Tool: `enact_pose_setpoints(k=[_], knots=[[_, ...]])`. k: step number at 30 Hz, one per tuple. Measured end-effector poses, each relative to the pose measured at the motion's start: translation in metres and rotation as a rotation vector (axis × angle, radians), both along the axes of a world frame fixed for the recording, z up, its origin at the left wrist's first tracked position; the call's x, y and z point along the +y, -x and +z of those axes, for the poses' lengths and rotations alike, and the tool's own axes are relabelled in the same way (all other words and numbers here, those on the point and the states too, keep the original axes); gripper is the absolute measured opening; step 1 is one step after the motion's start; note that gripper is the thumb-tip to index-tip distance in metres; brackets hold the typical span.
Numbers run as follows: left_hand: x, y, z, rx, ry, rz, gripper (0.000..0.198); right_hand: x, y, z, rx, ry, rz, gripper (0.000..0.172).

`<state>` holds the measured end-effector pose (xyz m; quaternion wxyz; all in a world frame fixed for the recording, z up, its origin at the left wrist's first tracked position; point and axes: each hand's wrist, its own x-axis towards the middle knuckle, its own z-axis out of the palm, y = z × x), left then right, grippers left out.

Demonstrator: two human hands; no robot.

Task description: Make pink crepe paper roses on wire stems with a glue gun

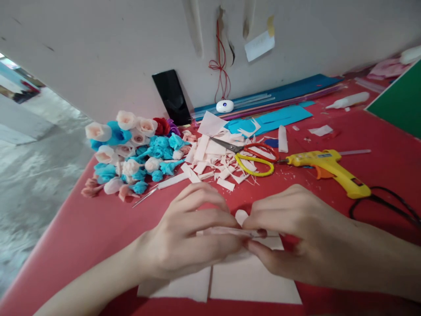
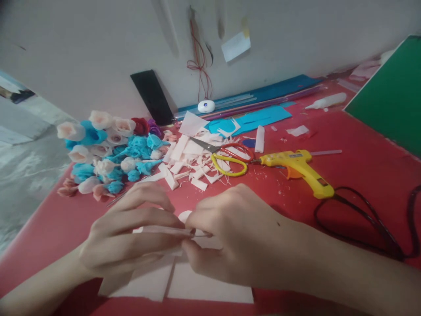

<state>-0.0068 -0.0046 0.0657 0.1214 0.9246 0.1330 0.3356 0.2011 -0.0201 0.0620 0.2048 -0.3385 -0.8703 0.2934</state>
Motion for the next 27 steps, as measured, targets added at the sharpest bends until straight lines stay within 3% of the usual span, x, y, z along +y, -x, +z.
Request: enact_pose_setpoints(k=[9,13,21,27], knots=[[0.001,0.005,-0.009,-0.015,0.068,-0.029,0.021,-0.002,0.002,0.0,-0.028,-0.127,-0.016,0.02],[0.003,0.006,-0.009,-0.01,0.094,-0.041,0.014,-0.001,0.002,0.003,-0.04,-0.12,-0.003,0.023],[0.004,0.004,-0.005,0.021,0.091,-0.058,0.018,0.004,-0.003,0.004,-0.076,-0.181,0.126,0.026],[0.004,0.004,-0.006,0.003,0.078,-0.059,0.013,0.005,-0.006,0.009,-0.114,-0.111,0.141,0.017]])
